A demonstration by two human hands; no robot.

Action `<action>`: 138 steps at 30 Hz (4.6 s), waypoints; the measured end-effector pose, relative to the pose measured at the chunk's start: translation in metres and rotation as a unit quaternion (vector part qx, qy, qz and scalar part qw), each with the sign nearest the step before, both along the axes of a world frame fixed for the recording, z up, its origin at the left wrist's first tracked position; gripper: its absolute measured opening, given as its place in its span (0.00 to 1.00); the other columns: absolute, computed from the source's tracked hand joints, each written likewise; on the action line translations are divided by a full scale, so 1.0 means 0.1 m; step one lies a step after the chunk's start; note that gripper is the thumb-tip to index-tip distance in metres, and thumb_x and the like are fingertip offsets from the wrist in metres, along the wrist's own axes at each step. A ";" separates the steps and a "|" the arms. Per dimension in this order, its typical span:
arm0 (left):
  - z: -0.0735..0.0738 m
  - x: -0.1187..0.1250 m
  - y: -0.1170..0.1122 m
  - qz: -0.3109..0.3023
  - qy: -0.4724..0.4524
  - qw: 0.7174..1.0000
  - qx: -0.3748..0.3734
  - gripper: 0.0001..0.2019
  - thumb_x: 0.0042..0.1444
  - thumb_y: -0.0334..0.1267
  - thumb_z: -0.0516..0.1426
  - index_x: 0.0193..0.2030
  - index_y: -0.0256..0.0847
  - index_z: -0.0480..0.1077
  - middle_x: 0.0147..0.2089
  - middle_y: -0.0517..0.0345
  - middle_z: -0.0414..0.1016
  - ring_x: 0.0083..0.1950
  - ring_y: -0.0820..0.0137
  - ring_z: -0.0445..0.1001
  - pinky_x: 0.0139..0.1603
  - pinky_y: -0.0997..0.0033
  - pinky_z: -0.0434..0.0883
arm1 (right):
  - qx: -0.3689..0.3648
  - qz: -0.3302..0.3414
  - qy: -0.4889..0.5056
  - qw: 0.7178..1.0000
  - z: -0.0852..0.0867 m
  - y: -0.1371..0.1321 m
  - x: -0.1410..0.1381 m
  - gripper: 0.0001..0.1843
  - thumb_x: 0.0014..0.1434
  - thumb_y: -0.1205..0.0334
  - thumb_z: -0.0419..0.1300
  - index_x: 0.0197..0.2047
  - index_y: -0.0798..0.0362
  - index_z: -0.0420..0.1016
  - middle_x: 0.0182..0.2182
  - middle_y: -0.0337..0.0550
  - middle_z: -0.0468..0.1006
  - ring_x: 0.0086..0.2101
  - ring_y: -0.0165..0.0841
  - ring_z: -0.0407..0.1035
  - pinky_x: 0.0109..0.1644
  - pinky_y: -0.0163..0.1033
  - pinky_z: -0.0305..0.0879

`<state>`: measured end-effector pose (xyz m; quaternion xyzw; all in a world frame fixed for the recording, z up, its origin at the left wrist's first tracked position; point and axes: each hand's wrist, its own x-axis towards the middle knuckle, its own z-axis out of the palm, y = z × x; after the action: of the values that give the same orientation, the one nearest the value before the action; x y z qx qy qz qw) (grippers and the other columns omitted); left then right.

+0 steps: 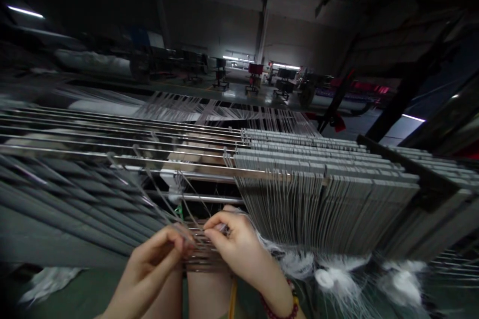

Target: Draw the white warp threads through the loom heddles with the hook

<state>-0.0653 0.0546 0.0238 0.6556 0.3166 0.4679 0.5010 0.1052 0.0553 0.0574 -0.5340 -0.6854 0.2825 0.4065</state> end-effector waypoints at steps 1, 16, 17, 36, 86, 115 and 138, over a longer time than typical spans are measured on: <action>0.00 -0.01 0.01 0.007 -0.033 0.999 -0.035 0.09 0.61 0.32 0.51 0.28 0.42 0.63 0.30 0.61 0.68 0.32 0.72 0.68 0.34 0.75 0.66 | 0.005 -0.019 0.000 1.000 -0.02 0.00 0.00 0.06 0.55 0.73 0.60 0.31 0.55 0.77 0.28 0.38 0.74 0.32 0.30 0.69 0.37 0.32 0.63; 0.05 -0.01 -0.08 -0.031 -0.065 0.997 0.001 0.09 0.60 0.33 0.52 0.29 0.41 0.66 0.30 0.58 0.70 0.33 0.70 0.69 0.35 0.73 0.67 | 0.022 -0.022 -0.103 0.994 0.12 -0.02 -0.10 0.08 0.58 0.72 0.58 0.35 0.53 0.78 0.32 0.40 0.77 0.37 0.33 0.70 0.44 0.36 0.63; 0.05 -0.01 -0.08 -0.032 -0.067 0.997 0.001 0.09 0.60 0.33 0.52 0.28 0.41 0.66 0.30 0.58 0.69 0.33 0.70 0.69 0.34 0.73 0.67 | 0.018 -0.019 -0.111 0.993 0.12 -0.02 -0.09 0.08 0.58 0.72 0.58 0.35 0.53 0.78 0.31 0.40 0.77 0.37 0.33 0.70 0.44 0.36 0.62; 0.02 -0.03 -0.10 -0.057 -0.043 0.997 0.010 0.08 0.61 0.33 0.51 0.30 0.43 0.65 0.32 0.60 0.69 0.35 0.70 0.69 0.37 0.73 0.67 | 0.016 0.007 -0.116 0.993 0.17 -0.08 -0.10 0.11 0.58 0.72 0.57 0.38 0.50 0.79 0.34 0.40 0.79 0.39 0.35 0.71 0.46 0.38 0.62; -0.45 -0.30 -0.11 0.100 0.274 0.941 0.172 0.11 0.61 0.33 0.51 0.50 0.44 0.66 0.51 0.54 0.73 0.51 0.67 0.71 0.51 0.69 0.69 | 0.000 -0.027 0.049 0.998 -0.02 -0.19 -0.01 0.06 0.56 0.71 0.62 0.31 0.50 0.74 0.28 0.33 0.72 0.30 0.27 0.67 0.36 0.32 0.59; -0.28 0.09 0.36 0.124 0.052 0.990 0.029 0.10 0.56 0.29 0.48 0.29 0.41 0.68 0.34 0.56 0.74 0.40 0.66 0.74 0.44 0.65 0.70 | 0.275 -0.151 -0.097 0.945 -0.13 -0.02 -0.15 0.10 0.60 0.75 0.53 0.40 0.60 0.75 0.39 0.55 0.77 0.44 0.40 0.70 0.48 0.46 0.67; -0.08 0.01 0.86 0.082 -0.012 0.988 -0.128 0.11 0.44 0.36 0.61 0.36 0.37 0.75 0.47 0.49 0.76 0.34 0.67 0.75 0.31 0.70 0.72 | 0.170 -0.089 -0.099 0.976 -0.04 0.07 -0.22 0.13 0.59 0.74 0.55 0.41 0.55 0.78 0.37 0.45 0.81 0.43 0.38 0.72 0.54 0.43 0.64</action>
<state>-0.0639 0.1410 0.0153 0.5524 0.4201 0.4709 0.5446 0.0834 0.0624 0.0530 -0.5409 -0.7103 0.0702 0.4449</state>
